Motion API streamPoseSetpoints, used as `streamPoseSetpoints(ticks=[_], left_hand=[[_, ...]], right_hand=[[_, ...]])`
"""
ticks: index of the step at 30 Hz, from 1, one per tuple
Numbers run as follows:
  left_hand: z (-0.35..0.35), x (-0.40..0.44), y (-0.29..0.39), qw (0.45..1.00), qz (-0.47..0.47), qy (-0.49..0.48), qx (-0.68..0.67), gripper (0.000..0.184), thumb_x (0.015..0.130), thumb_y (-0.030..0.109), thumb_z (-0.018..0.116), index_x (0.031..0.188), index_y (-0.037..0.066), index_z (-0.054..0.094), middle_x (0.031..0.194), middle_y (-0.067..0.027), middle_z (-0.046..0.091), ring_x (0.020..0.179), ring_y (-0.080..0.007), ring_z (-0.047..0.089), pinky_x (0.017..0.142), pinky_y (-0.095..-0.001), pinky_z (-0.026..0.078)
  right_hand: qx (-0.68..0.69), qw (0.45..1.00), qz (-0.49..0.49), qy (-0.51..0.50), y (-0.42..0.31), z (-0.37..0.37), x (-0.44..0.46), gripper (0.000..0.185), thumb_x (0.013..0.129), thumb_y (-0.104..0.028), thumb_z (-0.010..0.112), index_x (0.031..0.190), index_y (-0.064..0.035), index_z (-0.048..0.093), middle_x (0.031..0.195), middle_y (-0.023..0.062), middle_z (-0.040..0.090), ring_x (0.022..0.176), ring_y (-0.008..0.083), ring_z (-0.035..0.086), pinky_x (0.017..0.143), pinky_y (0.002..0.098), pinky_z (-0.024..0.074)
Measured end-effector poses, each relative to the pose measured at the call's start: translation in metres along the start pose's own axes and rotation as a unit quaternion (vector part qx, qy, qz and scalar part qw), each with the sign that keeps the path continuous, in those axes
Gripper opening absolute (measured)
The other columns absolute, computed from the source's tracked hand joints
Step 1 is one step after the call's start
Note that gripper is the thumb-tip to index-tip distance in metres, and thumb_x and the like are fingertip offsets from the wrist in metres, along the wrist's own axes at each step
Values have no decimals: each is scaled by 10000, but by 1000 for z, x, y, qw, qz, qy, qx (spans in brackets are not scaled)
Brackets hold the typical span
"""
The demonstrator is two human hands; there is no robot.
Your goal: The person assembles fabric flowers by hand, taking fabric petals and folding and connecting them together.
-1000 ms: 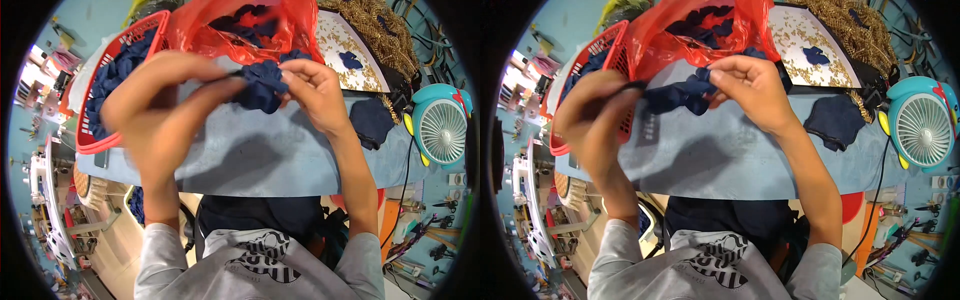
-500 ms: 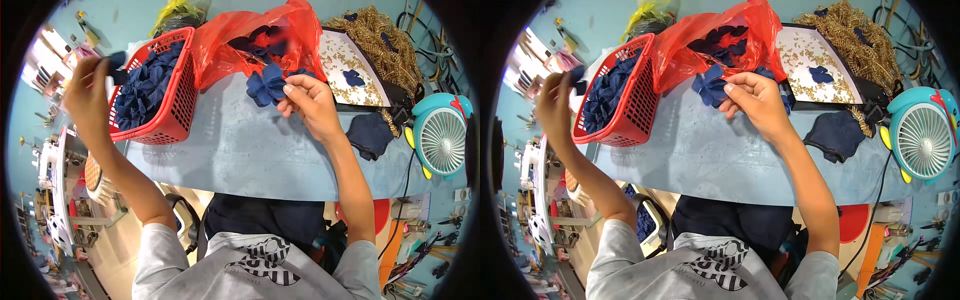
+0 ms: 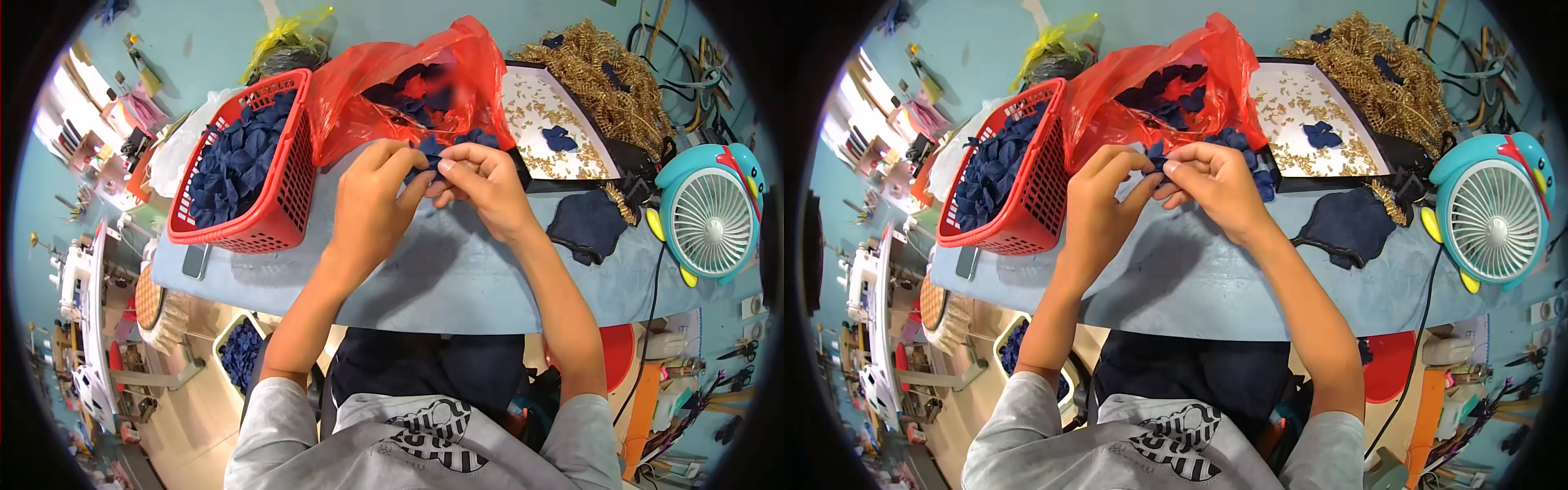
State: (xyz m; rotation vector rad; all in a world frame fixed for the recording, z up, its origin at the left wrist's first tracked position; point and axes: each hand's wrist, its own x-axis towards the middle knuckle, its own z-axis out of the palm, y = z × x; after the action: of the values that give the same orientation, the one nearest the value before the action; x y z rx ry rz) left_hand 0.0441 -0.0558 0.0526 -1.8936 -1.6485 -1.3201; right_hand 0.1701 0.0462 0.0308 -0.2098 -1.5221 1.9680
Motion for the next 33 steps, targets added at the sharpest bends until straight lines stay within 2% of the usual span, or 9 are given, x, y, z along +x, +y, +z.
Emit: streamPoseSetpoints(ticks=[4, 7, 10, 16, 18, 20, 30, 31, 33], left_hand=[[-3, 3, -3, 999, 10, -1, -35, 101, 730, -29, 617, 788, -14, 535, 739, -87, 556, 638, -173, 560, 598, -278, 466], [-4, -1, 6, 991, -75, 25, -103, 65, 785, -24, 577, 813, -23, 519, 750, -75, 544, 668, -115, 533, 597, -254, 445], [-16, -1, 17, 990, -55, 133, 0, 55, 790, 1, 570, 807, -9, 519, 705, -110, 528, 601, -203, 545, 566, -288, 436], [-98, 22, 4, 918, -69, 373, 114, 86, 833, 66, 561, 802, -10, 537, 700, -39, 555, 613, -94, 519, 576, -225, 426], [-126, 26, -4, 919, -66, 336, 194, 94, 818, 78, 583, 820, -11, 554, 708, -61, 595, 628, -102, 551, 600, -231, 451], [-146, 28, -20, 928, -101, 222, 283, 128, 781, 79, 604, 883, 12, 568, 742, -97, 636, 671, -153, 620, 632, -263, 480], [-151, 33, -62, 928, -185, 79, 314, 235, 727, 108, 651, 906, -3, 548, 775, -114, 643, 693, -219, 626, 610, -301, 463], [-147, 30, -61, 906, -83, 111, 400, 235, 716, 104, 659, 899, -2, 555, 814, -122, 626, 732, -238, 607, 626, -309, 459], [-129, 29, -29, 908, -30, 154, 389, 209, 723, 82, 657, 900, 8, 572, 786, -101, 616, 696, -190, 594, 622, -289, 457]], right_hand=[[-18, 999, -30, -12, 0, 0, 0, 244, 830, -74, 575, 1008, 83, 519, 839, 139, 610, 703, 179, 629, 609, 242, 506], [-55, 997, -45, -42, -2, -3, -2, 231, 814, -57, 585, 1000, 72, 541, 786, 117, 618, 674, 148, 616, 604, 227, 488], [-80, 993, -66, -54, -3, -6, 0, 198, 800, -38, 586, 972, 58, 568, 731, 96, 620, 643, 123, 600, 590, 218, 472], [-47, 998, -32, -28, -1, -10, 1, 219, 800, -32, 577, 994, 68, 560, 795, 103, 609, 675, 137, 602, 591, 226, 470], [-41, 999, -11, -25, -2, -7, 0, 225, 816, -50, 567, 1003, 74, 550, 832, 110, 603, 696, 151, 608, 596, 231, 476], [-45, 999, 14, -22, -8, -1, -2, 219, 829, -67, 562, 997, 72, 551, 827, 107, 604, 698, 152, 610, 598, 232, 478], [-100, 995, -15, -5, 8, -5, 2, 188, 886, -174, 521, 900, 11, 553, 751, 59, 595, 660, 115, 593, 610, 232, 477], [-103, 995, -13, 1, 8, -5, 2, 192, 888, -180, 520, 892, 10, 552, 745, 58, 593, 656, 112, 590, 608, 232, 474], [-108, 994, -25, 11, 8, -4, 2, 204, 890, -195, 519, 871, 6, 547, 720, 53, 586, 626, 102, 575, 590, 223, 461]])
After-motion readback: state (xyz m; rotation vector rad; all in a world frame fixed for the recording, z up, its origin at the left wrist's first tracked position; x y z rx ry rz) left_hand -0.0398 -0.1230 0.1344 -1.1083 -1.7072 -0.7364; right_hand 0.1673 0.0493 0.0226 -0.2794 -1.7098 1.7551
